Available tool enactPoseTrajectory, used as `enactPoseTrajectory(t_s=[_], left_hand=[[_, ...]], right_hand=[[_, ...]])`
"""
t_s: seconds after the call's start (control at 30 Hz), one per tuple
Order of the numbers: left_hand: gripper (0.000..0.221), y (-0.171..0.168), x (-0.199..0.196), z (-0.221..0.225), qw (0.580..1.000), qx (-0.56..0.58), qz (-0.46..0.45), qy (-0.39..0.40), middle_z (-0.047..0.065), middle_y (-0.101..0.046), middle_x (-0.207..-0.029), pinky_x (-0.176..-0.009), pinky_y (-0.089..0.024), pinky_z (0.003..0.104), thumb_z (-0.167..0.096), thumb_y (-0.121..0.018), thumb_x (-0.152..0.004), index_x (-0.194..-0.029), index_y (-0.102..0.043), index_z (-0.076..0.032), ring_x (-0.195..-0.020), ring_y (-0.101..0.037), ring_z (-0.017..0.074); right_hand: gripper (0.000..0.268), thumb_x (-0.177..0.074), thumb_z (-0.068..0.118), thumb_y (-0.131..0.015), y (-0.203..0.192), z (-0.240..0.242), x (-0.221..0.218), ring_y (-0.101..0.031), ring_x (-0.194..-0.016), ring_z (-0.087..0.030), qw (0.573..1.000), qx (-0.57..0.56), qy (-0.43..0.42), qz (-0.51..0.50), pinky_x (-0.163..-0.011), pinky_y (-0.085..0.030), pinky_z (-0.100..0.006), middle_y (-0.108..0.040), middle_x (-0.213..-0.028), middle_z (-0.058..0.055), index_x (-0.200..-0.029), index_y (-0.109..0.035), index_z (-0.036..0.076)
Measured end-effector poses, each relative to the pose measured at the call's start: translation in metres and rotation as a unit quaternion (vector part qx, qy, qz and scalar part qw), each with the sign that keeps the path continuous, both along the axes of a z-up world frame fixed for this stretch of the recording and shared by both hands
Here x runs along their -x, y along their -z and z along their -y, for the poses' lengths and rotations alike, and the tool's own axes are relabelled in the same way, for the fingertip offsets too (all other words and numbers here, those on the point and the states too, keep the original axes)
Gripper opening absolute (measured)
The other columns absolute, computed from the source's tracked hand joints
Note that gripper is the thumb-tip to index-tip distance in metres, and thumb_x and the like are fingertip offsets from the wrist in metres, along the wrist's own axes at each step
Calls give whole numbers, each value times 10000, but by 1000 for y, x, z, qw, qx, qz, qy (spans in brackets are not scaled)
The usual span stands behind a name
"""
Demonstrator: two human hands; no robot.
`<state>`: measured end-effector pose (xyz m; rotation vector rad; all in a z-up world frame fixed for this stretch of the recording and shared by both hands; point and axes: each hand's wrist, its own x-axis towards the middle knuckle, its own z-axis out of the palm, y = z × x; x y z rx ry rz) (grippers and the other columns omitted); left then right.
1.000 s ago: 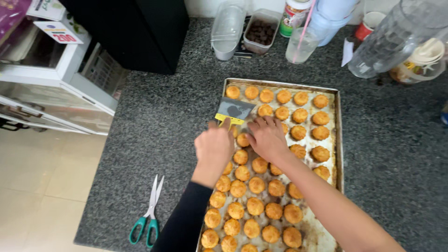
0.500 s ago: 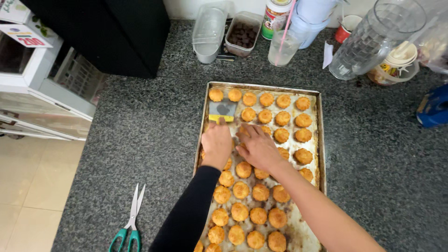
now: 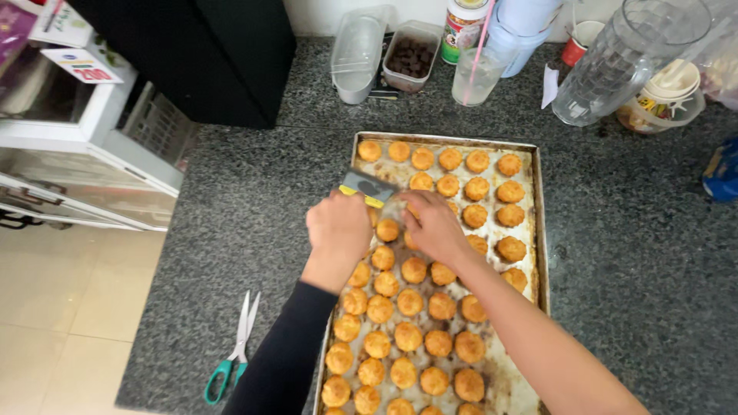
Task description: The person removes a tray of small pastries from a rack, places it on a counter, and then uses a small scraper to loosen each pastry from the tray by hand.
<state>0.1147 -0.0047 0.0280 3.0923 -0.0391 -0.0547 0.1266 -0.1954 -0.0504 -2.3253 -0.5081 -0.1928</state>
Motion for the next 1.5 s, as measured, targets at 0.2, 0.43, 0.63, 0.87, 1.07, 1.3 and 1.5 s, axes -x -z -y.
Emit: enactPoseTrajectory(t_s=[0.2,0.43,0.63,0.87,1.07,1.3,1.5], left_hand=[[415,-46,88,-28,984,144,108,3,164,-651,-893,-519,-563,490,-292,-653,-905,-1301,-680,-170,-624,-704,368],[424,-36,161,-38,970,224,92,30,146,-650,-893,-538,-554,503,-301,-644,-928,-1333,-663,-180,-636,-689,381],[458,-45,214,-19,967,239,73,42,146,-655,-897,-554,-558,490,-298,-640,-925,-1362,-644,-162,-642,-688,372],[439,-63,313,20,971,228,74,10,142,-669,-903,-570,-559,485,-291,-647,-908,-1325,-661,-153,-680,-702,367],[417,-58,401,52,982,177,-19,-67,156,-678,-932,-588,-568,499,-315,-638,-903,-1298,-671,-188,-718,-713,378],[406,-33,450,73,989,110,-74,-68,173,-685,-940,-613,-587,481,-259,-625,-887,-1269,-667,-132,-730,-732,365],[297,9,445,98,994,39,-78,-61,165,-695,-946,-611,-607,427,-159,-608,-875,-1157,-669,-90,-748,-751,309]], right_hand=[[228,-933,245,-692,8,-4,20,-703,-746,-247,977,-100,140,-124,-696,-564,-368,-733,-848,-115,-1071,-693,64],[276,-1013,329,-706,-10,28,86,-652,-646,-194,968,-56,197,-145,-621,-513,-358,-706,-746,-96,-979,-734,57],[241,-918,257,-712,-29,58,139,-678,-681,-126,968,-118,166,-144,-640,-554,-292,-730,-782,-40,-1079,-709,78],[218,-918,230,-719,-23,84,195,-712,-718,-166,986,-72,84,-128,-667,-572,-323,-748,-837,-57,-1082,-703,86],[222,-897,309,-700,-10,99,269,-714,-671,-291,983,42,23,-180,-631,-553,-409,-729,-756,-133,-958,-750,101],[265,-888,368,-686,-5,96,322,-705,-784,-374,960,176,-77,-201,-731,-560,-486,-737,-821,-165,-893,-787,123],[266,-888,369,-672,-6,91,337,-705,-810,-382,949,211,-80,-219,-766,-557,-497,-742,-818,-169,-886,-783,128]])
